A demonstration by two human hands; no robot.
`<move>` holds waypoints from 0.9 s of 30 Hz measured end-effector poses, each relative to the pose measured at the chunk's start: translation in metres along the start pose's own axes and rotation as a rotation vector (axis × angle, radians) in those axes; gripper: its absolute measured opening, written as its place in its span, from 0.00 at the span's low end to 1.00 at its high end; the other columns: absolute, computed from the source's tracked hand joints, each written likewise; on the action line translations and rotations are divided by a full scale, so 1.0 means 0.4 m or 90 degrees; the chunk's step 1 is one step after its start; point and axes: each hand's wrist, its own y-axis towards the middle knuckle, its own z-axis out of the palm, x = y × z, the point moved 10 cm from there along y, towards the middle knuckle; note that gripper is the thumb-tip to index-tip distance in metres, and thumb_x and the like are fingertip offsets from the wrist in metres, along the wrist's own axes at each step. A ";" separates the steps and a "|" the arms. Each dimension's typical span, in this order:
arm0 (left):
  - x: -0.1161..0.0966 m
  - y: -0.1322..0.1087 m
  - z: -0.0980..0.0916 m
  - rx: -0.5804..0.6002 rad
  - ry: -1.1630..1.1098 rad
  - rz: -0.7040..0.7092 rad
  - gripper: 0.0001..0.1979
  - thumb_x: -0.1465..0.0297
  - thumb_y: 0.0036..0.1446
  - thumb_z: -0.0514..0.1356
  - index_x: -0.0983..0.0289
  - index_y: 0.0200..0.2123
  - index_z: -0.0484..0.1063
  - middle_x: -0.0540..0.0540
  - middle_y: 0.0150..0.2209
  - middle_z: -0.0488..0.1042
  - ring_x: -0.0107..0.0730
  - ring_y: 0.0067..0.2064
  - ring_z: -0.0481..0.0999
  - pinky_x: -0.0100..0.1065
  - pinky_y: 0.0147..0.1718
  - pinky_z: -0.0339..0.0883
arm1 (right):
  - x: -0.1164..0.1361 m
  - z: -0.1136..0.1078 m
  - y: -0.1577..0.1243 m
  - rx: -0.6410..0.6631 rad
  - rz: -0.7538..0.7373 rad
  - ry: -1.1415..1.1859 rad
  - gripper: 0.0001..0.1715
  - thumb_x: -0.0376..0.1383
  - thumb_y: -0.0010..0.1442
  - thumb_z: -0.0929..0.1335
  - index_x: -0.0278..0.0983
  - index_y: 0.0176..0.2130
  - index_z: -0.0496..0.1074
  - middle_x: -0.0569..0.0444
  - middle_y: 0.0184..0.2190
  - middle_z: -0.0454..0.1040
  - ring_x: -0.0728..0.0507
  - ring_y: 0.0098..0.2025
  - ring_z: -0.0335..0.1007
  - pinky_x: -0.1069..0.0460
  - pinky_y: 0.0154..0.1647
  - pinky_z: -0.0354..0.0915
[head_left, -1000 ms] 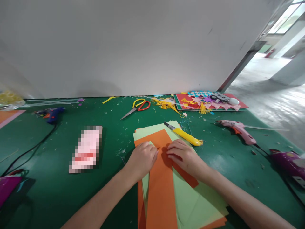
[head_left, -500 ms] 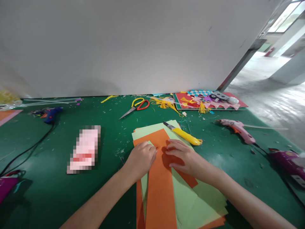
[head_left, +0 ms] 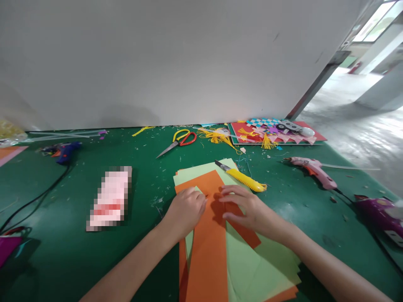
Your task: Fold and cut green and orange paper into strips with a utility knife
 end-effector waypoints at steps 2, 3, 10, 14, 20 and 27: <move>-0.001 0.000 -0.002 0.001 0.008 0.001 0.17 0.71 0.66 0.45 0.65 0.28 0.67 0.54 0.27 0.69 0.38 0.34 0.68 0.39 0.37 0.66 | -0.013 -0.019 0.002 -0.067 0.006 0.007 0.08 0.29 0.59 0.66 0.39 0.38 0.73 0.48 0.43 0.72 0.42 0.47 0.68 0.45 0.48 0.66; -0.002 0.000 -0.005 -0.001 0.007 0.000 0.17 0.71 0.66 0.45 0.65 0.28 0.67 0.54 0.27 0.69 0.38 0.33 0.68 0.39 0.36 0.66 | -0.018 -0.022 0.003 -0.089 0.011 0.002 0.08 0.27 0.58 0.66 0.38 0.35 0.73 0.49 0.39 0.72 0.42 0.43 0.69 0.46 0.44 0.67; -0.002 0.003 -0.019 -0.013 -0.020 -0.003 0.16 0.72 0.66 0.46 0.65 0.27 0.67 0.53 0.26 0.68 0.36 0.33 0.68 0.37 0.35 0.66 | -0.021 0.004 0.011 -0.081 0.019 -0.053 0.10 0.23 0.54 0.67 0.37 0.30 0.71 0.52 0.32 0.70 0.43 0.38 0.64 0.47 0.39 0.65; 0.000 0.003 -0.013 -0.010 -0.018 -0.004 0.16 0.72 0.66 0.46 0.65 0.27 0.67 0.54 0.27 0.69 0.38 0.34 0.68 0.38 0.35 0.65 | -0.018 0.007 0.011 -0.069 0.035 -0.067 0.09 0.24 0.54 0.67 0.37 0.31 0.71 0.51 0.33 0.70 0.42 0.39 0.64 0.46 0.40 0.65; -0.001 0.003 -0.013 -0.017 -0.007 -0.002 0.17 0.72 0.66 0.45 0.64 0.27 0.67 0.54 0.26 0.68 0.36 0.33 0.67 0.36 0.34 0.63 | -0.021 0.012 0.012 -0.037 0.055 -0.078 0.08 0.25 0.52 0.70 0.38 0.32 0.70 0.51 0.35 0.69 0.41 0.41 0.64 0.44 0.42 0.65; 0.000 0.005 -0.010 0.000 -0.007 -0.008 0.17 0.73 0.66 0.46 0.65 0.27 0.67 0.54 0.26 0.69 0.37 0.33 0.67 0.37 0.33 0.63 | -0.034 0.010 0.008 -0.016 0.084 -0.080 0.18 0.31 0.51 0.72 0.38 0.43 0.69 0.49 0.41 0.69 0.38 0.45 0.63 0.42 0.48 0.64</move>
